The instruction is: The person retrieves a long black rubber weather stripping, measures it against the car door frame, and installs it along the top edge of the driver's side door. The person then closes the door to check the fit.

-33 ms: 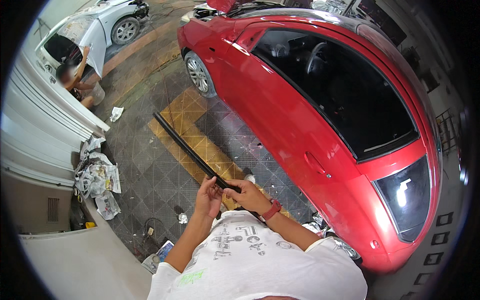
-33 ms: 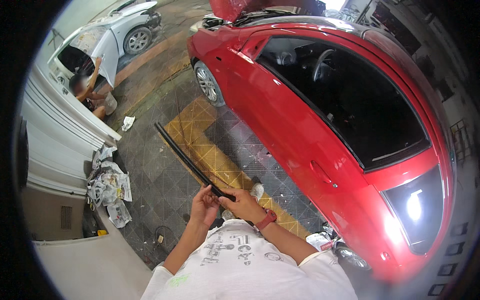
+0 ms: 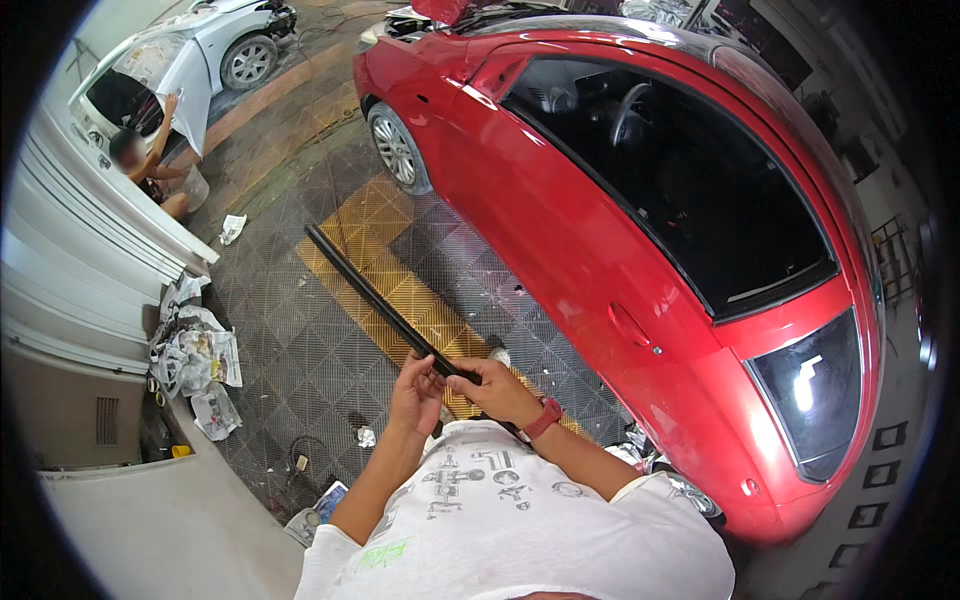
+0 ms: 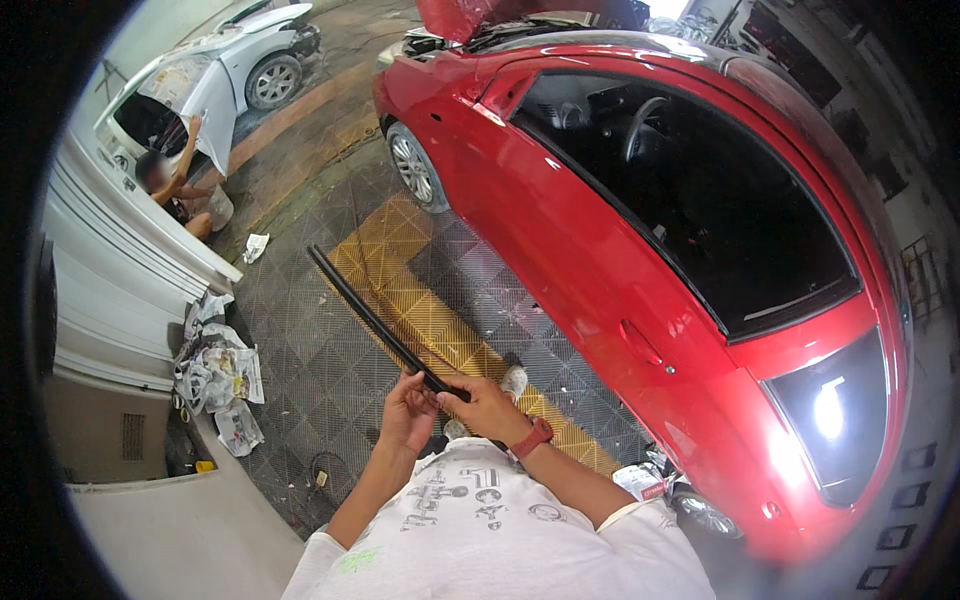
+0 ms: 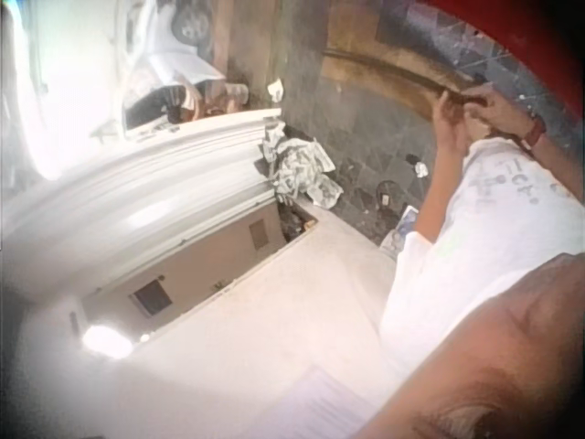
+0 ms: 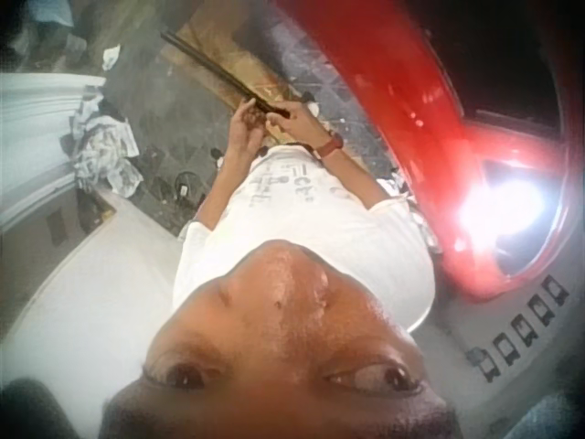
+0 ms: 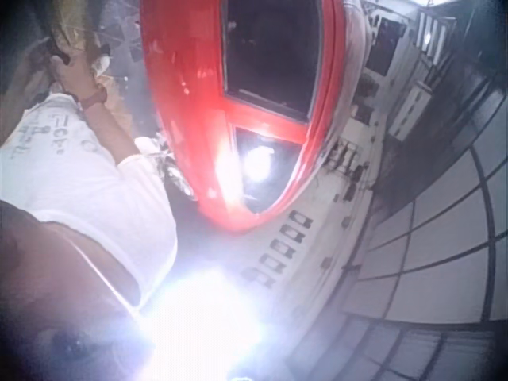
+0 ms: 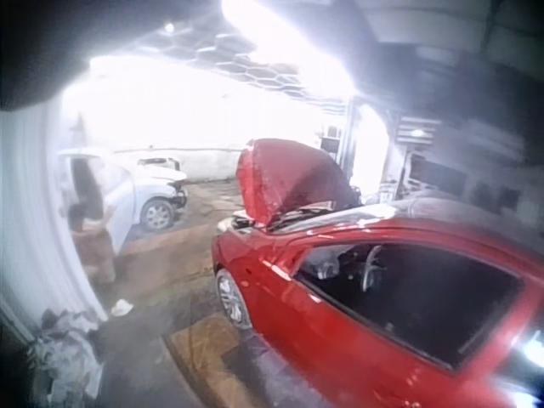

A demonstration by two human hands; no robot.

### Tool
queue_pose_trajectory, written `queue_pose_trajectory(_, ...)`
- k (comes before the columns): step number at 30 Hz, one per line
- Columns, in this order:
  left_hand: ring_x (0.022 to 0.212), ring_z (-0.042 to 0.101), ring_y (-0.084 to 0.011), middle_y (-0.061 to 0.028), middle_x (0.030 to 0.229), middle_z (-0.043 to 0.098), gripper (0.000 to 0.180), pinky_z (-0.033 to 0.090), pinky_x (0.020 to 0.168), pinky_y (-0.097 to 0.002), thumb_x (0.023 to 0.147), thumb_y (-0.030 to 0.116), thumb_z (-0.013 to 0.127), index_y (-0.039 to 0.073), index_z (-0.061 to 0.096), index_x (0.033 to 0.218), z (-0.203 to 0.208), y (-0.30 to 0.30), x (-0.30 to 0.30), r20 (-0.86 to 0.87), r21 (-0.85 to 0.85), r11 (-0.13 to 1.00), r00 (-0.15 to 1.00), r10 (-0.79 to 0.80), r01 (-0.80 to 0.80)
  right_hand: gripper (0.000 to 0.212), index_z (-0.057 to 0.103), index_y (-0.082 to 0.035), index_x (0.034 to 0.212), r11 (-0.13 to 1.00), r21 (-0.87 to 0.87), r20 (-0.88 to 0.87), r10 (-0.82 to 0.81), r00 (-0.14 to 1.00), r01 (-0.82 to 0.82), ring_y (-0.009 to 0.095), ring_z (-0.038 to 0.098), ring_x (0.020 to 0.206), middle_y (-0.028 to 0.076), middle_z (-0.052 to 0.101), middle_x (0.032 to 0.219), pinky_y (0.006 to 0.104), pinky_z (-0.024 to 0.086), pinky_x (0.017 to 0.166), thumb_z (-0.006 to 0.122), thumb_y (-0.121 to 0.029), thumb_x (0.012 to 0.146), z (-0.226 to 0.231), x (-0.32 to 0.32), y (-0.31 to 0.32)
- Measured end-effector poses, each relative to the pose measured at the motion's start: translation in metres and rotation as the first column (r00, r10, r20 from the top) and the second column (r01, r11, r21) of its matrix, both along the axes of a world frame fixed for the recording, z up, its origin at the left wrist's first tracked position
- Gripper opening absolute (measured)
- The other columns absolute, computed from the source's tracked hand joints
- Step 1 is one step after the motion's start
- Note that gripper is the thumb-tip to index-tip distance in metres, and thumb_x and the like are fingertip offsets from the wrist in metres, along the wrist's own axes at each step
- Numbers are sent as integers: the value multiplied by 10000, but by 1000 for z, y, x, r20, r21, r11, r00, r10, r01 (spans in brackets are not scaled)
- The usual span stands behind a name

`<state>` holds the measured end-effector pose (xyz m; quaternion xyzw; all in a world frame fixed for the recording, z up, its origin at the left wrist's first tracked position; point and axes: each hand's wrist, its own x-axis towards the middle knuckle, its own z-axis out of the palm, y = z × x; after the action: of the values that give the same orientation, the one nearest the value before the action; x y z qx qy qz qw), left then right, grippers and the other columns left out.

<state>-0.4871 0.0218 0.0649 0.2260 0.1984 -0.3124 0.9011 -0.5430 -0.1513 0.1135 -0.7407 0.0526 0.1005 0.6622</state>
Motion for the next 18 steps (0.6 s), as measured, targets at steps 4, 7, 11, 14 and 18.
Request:
queue_pose_trajectory(4,1161,635,-148,-55,1313,626,531,523,946,-263,934,-80,660,80,545,1427,6,-11,5,186,49,998,982,-35,26,325,732,-12,1342,999,13,-150,-36,988,38,31,569,771,-10,723,973,239,500,683,717,-155,1051,-8,5,-9)
queue_pose_trajectory(7,1113,643,-126,-47,1287,645,506,515,951,-253,936,-68,683,80,557,1403,14,-9,4,190,92,992,976,-102,86,373,705,3,1387,997,-74,105,-15,994,23,49,627,816,31,756,1028,245,527,717,722,-158,1051,-8,4,-10)
queue_pose_trajectory(11,936,655,-68,-7,1149,689,399,512,787,-194,954,-20,718,92,622,1324,11,-12,13,150,121,992,988,-45,27,367,710,5,1386,999,47,-114,-23,993,28,42,646,833,31,765,1033,236,530,721,716,-156,1056,-2,0,-14)
queue_pose_trajectory(14,887,656,-62,15,1067,700,318,504,712,-180,967,-3,714,97,651,1261,15,-3,29,184,82,997,983,-10,-5,337,690,5,1404,999,29,-74,-14,997,16,63,667,774,12,722,902,235,522,666,675,-86,1081,-4,-1,-13)
queue_pose_trajectory(18,916,687,-78,-2,1031,719,192,577,818,-226,1001,63,697,85,661,1189,18,11,56,216,102,990,974,71,-95,353,693,29,1387,999,39,-53,11,999,-9,90,690,834,54,746,974,250,554,740,701,-107,1061,2,-1,-13)
